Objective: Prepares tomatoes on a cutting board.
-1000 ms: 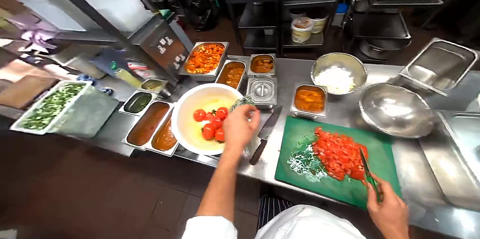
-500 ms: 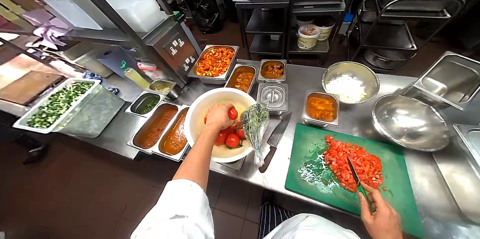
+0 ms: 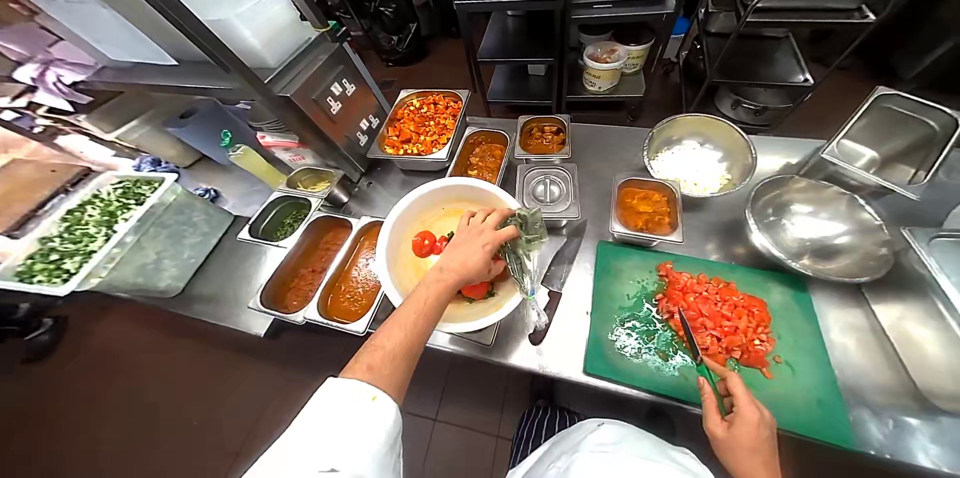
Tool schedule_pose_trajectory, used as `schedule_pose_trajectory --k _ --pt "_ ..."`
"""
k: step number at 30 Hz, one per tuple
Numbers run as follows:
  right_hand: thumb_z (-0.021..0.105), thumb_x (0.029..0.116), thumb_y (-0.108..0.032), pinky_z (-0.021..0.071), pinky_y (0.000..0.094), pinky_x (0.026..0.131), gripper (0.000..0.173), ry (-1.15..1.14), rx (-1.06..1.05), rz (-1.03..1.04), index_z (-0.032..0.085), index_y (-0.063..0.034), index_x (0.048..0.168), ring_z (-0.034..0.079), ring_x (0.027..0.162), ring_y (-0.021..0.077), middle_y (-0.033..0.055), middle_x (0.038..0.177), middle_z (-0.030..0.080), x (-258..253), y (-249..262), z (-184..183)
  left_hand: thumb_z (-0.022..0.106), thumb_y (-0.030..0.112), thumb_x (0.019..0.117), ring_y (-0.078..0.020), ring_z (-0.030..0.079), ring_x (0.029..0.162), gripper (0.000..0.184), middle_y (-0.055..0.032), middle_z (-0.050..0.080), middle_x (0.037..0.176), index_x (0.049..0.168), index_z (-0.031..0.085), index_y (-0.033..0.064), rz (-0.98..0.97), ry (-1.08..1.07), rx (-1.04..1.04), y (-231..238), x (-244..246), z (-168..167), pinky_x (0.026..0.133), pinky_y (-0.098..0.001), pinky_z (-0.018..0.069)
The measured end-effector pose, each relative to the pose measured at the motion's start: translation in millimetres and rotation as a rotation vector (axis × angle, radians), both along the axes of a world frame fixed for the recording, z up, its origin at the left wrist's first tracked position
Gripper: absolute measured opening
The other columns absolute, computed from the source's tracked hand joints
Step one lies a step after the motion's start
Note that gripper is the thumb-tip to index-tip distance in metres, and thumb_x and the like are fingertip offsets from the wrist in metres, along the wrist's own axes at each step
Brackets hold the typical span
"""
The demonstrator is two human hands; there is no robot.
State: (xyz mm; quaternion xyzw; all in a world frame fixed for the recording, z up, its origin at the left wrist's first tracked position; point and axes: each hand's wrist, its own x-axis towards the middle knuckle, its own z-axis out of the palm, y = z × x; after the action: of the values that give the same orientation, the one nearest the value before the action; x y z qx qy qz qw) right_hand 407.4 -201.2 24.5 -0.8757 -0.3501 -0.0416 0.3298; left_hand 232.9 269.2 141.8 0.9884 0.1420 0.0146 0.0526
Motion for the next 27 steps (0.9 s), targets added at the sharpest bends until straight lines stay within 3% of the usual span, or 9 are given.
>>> schedule_pose_trajectory --k 2,5,7,10,12,18,21,23,27 --pt "0.055 0.0975 -0.032 0.0464 0.03 0.048 0.039 0.014 0.019 0.001 0.071 -0.0058 0.121 0.051 0.051 0.0093 -0.0004 0.068 0.061 -3 3 -1 0.067 0.026 0.0898 -0.026 0.061 0.123 0.015 -0.0024 0.068 0.126 0.101 0.073 0.0193 -0.005 -0.12 -0.012 8 -9 4 0.102 -0.0566 0.0475" --pt "0.055 0.0974 -0.034 0.0462 0.0297 0.047 0.04 0.008 0.026 0.034 0.072 -0.0069 0.12 0.05 0.05 0.0089 -0.0012 0.068 0.06 1 -1 -6 0.065 0.028 0.0967 -0.0253 0.066 0.102 0.014 -0.0037 0.071 0.099 0.098 0.072 0.0155 0.155 -0.167 -0.014 18 -30 32 0.091 -0.0537 0.0497" --pt "0.054 0.0977 -0.034 0.047 0.031 0.048 0.04 -0.002 0.018 0.077 0.072 -0.0069 0.12 0.051 0.051 0.0102 0.0003 0.069 0.062 11 -8 -8 0.073 0.03 0.091 -0.0277 0.065 0.103 0.016 -0.0041 0.07 0.102 0.103 0.072 0.0193 0.307 0.002 -0.007 14 -36 39 0.09 -0.056 0.0489" --pt "0.052 0.0985 -0.036 0.0487 0.0338 0.049 0.04 -0.011 -0.003 0.134 0.073 -0.0079 0.12 0.054 0.053 0.012 0.0007 0.071 0.063 29 -15 -7 0.085 0.056 0.0729 -0.0318 0.061 0.119 0.064 -0.0065 0.068 0.124 0.127 0.071 0.0246 0.495 0.34 -0.032 -6 -21 12 0.101 -0.0638 0.0456" --pt "0.052 0.0988 -0.037 0.0492 0.0346 0.05 0.041 -0.01 0.004 0.157 0.073 -0.009 0.119 0.055 0.054 0.0127 0.0004 0.071 0.064 37 -18 -7 0.085 0.065 0.0667 -0.0322 0.058 0.127 0.083 -0.0077 0.064 0.136 0.135 0.065 0.0235 0.564 0.383 -0.035 -18 -10 -14 0.106 -0.0624 0.0434" --pt "0.052 0.0986 -0.037 0.0478 0.0321 0.049 0.04 0.013 0.025 0.16 0.073 -0.0089 0.119 0.053 0.053 0.0109 -0.0005 0.069 0.062 51 -31 -6 0.085 0.065 0.0603 -0.0291 0.065 0.114 0.082 -0.0083 0.067 0.126 0.127 0.069 0.0216 0.678 0.306 -0.033 -26 -4 -27 0.096 -0.0574 0.0516" --pt "0.053 0.0984 -0.037 0.0471 0.0315 0.048 0.04 0.02 0.029 0.141 0.072 -0.0088 0.12 0.052 0.053 0.0097 -0.0015 0.07 0.062 57 -38 -5 0.084 0.048 0.07 -0.0297 0.071 0.101 0.067 -0.0105 0.073 0.112 0.129 0.07 0.0192 0.769 -0.027 -0.399 -21 -29 -4 0.088 -0.0597 0.0569" --pt "0.054 0.0975 -0.035 0.0463 0.0313 0.048 0.041 0.03 0.034 0.115 0.072 -0.0071 0.121 0.051 0.052 0.01 -0.0004 0.069 0.062 59 -41 -5 0.075 0.028 0.0833 -0.0319 0.07 0.105 0.055 -0.0173 0.071 0.117 0.133 0.064 0.0078 0.798 -0.376 -0.823 -23 -48 7 0.09 -0.0562 0.0573" --pt "0.055 0.096 -0.034 0.0457 0.0323 0.048 0.041 0.061 0.04 0.076 0.072 -0.0047 0.12 0.051 0.052 0.0109 -0.0001 0.067 0.06 55 -33 -9 0.055 0.033 0.0863 -0.0359 0.07 0.103 0.054 -0.0215 0.064 0.123 0.134 0.05 0.0085 0.818 -1.069 -1.649 -44 -58 23 0.085 -0.0538 0.06"
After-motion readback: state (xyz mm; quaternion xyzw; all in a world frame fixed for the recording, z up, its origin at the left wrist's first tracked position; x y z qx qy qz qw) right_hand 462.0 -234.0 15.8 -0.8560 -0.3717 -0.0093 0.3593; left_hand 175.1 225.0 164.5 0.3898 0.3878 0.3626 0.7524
